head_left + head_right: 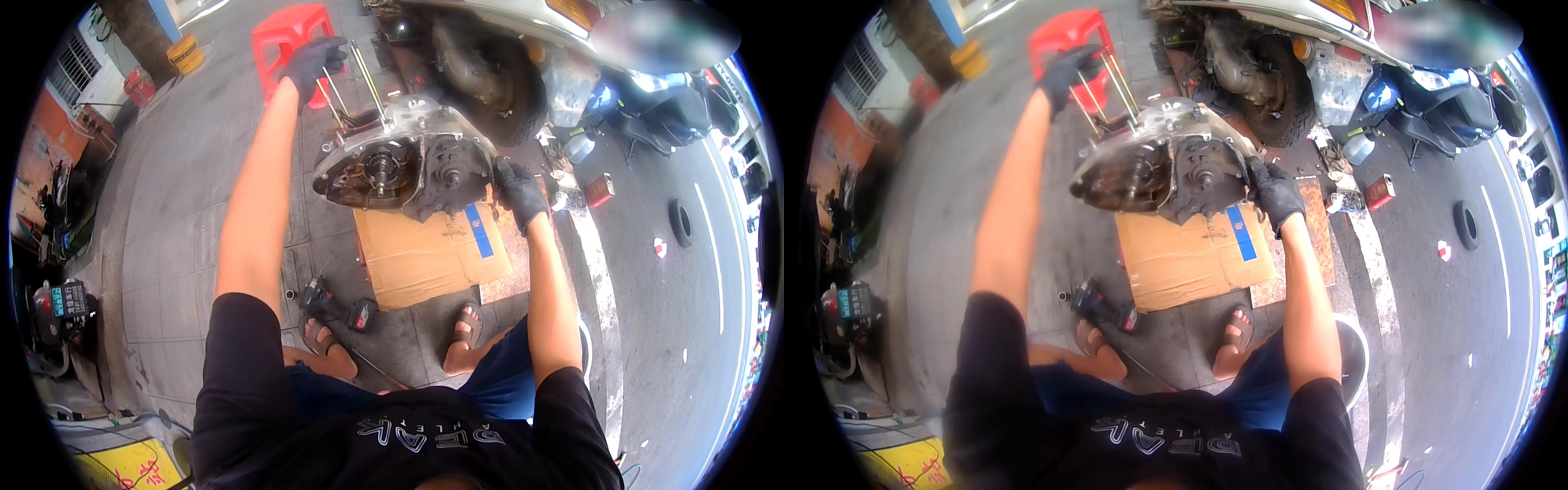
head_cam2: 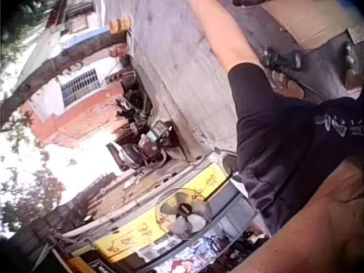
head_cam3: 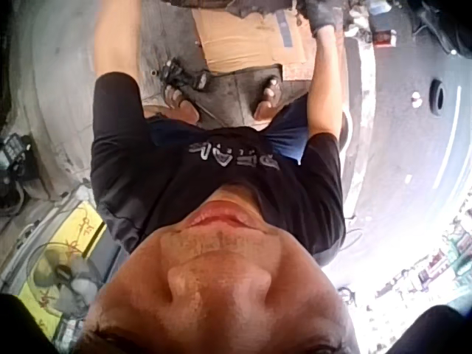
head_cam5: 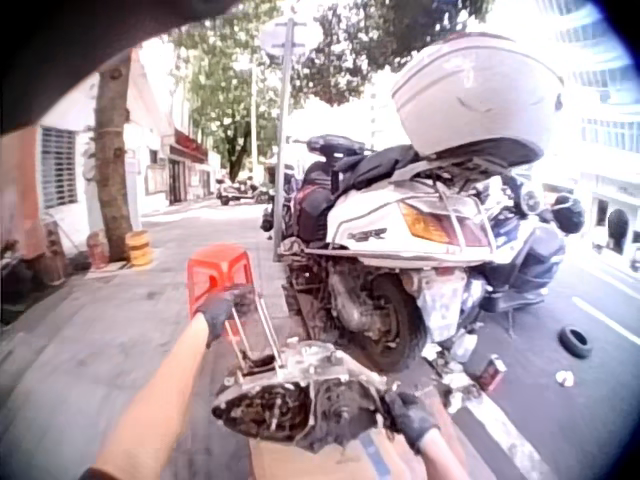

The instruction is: The person puts on black gloves and uses a power tool to remove bolts from an engine case. They then use a wrench, screwdriver, and pliers to detach components from the engine, eventually lifting off a cylinder-shaped metal part.

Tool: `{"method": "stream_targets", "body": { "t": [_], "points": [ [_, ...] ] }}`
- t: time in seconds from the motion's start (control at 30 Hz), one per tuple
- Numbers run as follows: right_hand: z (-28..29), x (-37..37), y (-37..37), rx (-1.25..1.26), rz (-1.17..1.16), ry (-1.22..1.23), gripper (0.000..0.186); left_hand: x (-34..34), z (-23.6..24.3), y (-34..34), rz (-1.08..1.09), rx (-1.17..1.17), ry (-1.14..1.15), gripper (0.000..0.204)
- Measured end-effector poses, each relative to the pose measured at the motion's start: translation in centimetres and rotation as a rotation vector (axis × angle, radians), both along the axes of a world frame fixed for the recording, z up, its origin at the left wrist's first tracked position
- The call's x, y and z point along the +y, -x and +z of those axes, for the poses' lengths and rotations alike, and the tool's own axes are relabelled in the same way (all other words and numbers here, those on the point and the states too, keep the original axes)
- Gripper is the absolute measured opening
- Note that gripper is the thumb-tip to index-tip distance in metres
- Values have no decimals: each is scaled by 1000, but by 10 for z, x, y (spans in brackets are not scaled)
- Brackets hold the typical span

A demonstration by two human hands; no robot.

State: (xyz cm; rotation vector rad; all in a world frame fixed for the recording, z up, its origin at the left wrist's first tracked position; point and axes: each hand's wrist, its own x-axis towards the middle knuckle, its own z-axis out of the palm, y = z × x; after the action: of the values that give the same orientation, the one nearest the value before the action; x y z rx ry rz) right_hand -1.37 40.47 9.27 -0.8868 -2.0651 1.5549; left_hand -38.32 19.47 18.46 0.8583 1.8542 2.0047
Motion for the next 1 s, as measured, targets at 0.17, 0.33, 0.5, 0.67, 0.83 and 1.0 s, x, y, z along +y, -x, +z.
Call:
{"method": "stream_targets", "body": {
  "t": [0.17, 0.33, 0.5, 0.67, 0.83, 1.0],
  "points": [
    [3, 16, 6, -97, 52, -10, 50, -7, 13, -31, 93, 25, 11, 26],
    [-2, 21, 28, -169, -51, -186, 58, -32, 11, -40, 159, 68, 19, 27],
    [5, 36, 36, -185, -30, -236, 60, -47, 16, -50, 216, 58, 85, 28],
    [8, 33, 47, -170, 44, -85, 60, -87, -1, -73, 299, 38, -32, 30],
    [17, 20, 59, -96, -54, -314, 52, -103, -5, -96, 419, 36, -21, 32],
    [-18, 44, 83, 57, -70, -243, 48, -99, 3, -157, 355, 188, 41, 39]
  ]
}}
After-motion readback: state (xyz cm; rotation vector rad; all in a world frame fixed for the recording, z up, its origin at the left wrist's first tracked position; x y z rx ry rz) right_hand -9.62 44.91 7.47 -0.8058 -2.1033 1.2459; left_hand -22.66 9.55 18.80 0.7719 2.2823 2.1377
